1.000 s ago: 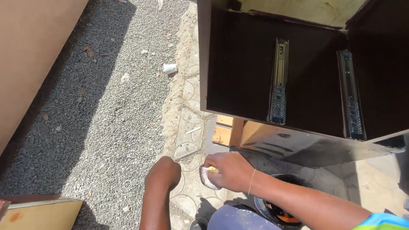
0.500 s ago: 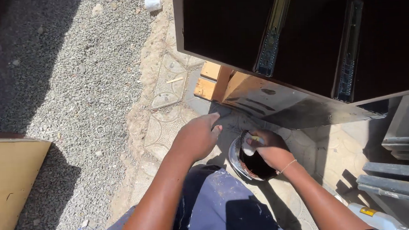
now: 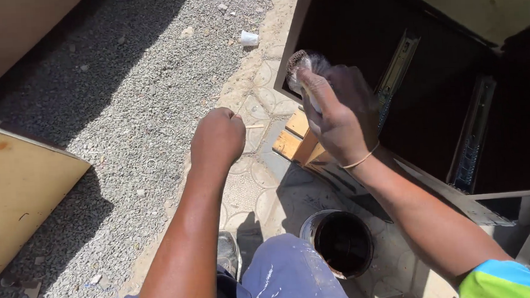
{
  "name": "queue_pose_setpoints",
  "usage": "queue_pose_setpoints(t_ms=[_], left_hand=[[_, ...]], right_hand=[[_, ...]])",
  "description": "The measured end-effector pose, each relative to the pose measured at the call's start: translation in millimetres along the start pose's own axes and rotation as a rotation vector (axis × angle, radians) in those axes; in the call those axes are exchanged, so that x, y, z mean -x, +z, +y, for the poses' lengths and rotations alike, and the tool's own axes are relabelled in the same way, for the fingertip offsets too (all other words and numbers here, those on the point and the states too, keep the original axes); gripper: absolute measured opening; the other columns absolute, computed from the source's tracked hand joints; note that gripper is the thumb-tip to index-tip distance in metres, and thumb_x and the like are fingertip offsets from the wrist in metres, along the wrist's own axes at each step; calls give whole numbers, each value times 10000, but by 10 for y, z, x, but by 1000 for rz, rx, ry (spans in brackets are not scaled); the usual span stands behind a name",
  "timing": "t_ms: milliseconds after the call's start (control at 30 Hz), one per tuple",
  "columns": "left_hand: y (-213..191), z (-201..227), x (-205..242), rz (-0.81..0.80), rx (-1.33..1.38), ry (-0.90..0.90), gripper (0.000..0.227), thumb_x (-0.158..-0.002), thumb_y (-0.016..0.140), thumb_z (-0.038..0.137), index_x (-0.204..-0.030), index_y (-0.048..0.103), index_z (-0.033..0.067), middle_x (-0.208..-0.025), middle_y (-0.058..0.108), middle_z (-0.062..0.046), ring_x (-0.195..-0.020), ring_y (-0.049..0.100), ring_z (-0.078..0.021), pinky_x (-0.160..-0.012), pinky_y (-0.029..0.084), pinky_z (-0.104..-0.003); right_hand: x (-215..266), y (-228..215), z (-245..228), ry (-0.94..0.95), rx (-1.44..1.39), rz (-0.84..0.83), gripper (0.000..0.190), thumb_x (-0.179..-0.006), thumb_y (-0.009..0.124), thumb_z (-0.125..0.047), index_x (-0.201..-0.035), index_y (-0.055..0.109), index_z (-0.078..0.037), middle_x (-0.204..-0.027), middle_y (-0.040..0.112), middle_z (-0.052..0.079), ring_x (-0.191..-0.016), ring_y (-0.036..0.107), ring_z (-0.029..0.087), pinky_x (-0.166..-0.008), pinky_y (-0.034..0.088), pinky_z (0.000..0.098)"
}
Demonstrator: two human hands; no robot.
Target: Staining the interior of a wooden cabinet using a cloth and liquid stain
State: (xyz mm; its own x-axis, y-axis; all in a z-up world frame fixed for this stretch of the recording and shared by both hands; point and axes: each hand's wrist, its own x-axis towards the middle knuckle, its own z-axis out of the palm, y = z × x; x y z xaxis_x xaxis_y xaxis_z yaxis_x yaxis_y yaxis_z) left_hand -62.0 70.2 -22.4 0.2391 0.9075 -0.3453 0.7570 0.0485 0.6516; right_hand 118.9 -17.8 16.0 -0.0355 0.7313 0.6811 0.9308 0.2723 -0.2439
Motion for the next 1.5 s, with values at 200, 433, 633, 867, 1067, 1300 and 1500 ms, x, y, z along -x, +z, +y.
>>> queue_pose_setpoints(t_ms=[200, 433, 633, 867, 1067, 1300, 1500], left_hand=[[-237, -31, 165, 155, 130, -71, 334, -945, 495, 275, -892, 758, 76, -840, 718, -200, -967, 710, -476, -826, 559, -577], [-165, -7, 317, -26, 73, -28, 401, -961, 457, 299, -1078, 776, 87, -1024, 744, -222, -1127, 672, -468, -936, 533, -588], [167, 242, 655, -373, -24, 125, 447, -974, 439, 257, -1283, 727, 112, -1143, 741, -215, -1195, 651, -455, -1013, 510, -583], [986, 412, 890, -619, -144, 414, 383, -981, 445, 218, -1134, 749, 40, -1004, 740, -227, -1070, 698, -450, -942, 550, -560], [1399, 395, 874, -620, -210, 504, 360, -961, 493, 241, -984, 773, 15, -844, 738, -212, -914, 732, -433, -835, 589, -549], [1334, 553, 929, -634, -244, 533, 356, -962, 500, 231, -976, 775, 5, -770, 724, -192, -822, 751, -399, -751, 613, -519], [1122, 595, 982, -618, -196, 532, 356, -986, 489, 222, -1057, 755, -4, -812, 725, -210, -864, 747, -407, -760, 614, -531]], right_hand=[[170, 1161, 538, -454, 688, -63, 134, -775, 715, -67, -737, 606, -135, -747, 452, 20, -689, 548, 216, -563, 430, 313], [1228, 1114, 200, 41, 270, -647, 188, -774, 713, -254, -845, 614, -111, -769, 565, 48, -750, 655, 310, -595, 502, 413], [2170, 239, 342, 1154, 39, -981, 336, -885, 605, -592, -1095, 611, -329, -1155, 737, -24, -1146, 695, 267, -937, 532, 450], [3144, -490, 453, 1455, 84, -1031, 370, -911, 655, -452, -1246, 746, -326, -1237, 755, 83, -1216, 674, 330, -998, 544, 460], [3785, 79, 679, 1298, 149, -1115, 278, -930, 621, -454, -1102, 787, -311, -1094, 784, 50, -1161, 705, 300, -975, 571, 436], [4150, 490, 919, 1180, 239, -1110, 275, -933, 603, -378, -990, 808, -203, -966, 784, 111, -1060, 734, 329, -879, 607, 455], [4406, 654, 1096, 1060, 283, -1088, 250, -919, 640, -276, -932, 816, -99, -867, 777, 172, -970, 754, 380, -795, 624, 485]])
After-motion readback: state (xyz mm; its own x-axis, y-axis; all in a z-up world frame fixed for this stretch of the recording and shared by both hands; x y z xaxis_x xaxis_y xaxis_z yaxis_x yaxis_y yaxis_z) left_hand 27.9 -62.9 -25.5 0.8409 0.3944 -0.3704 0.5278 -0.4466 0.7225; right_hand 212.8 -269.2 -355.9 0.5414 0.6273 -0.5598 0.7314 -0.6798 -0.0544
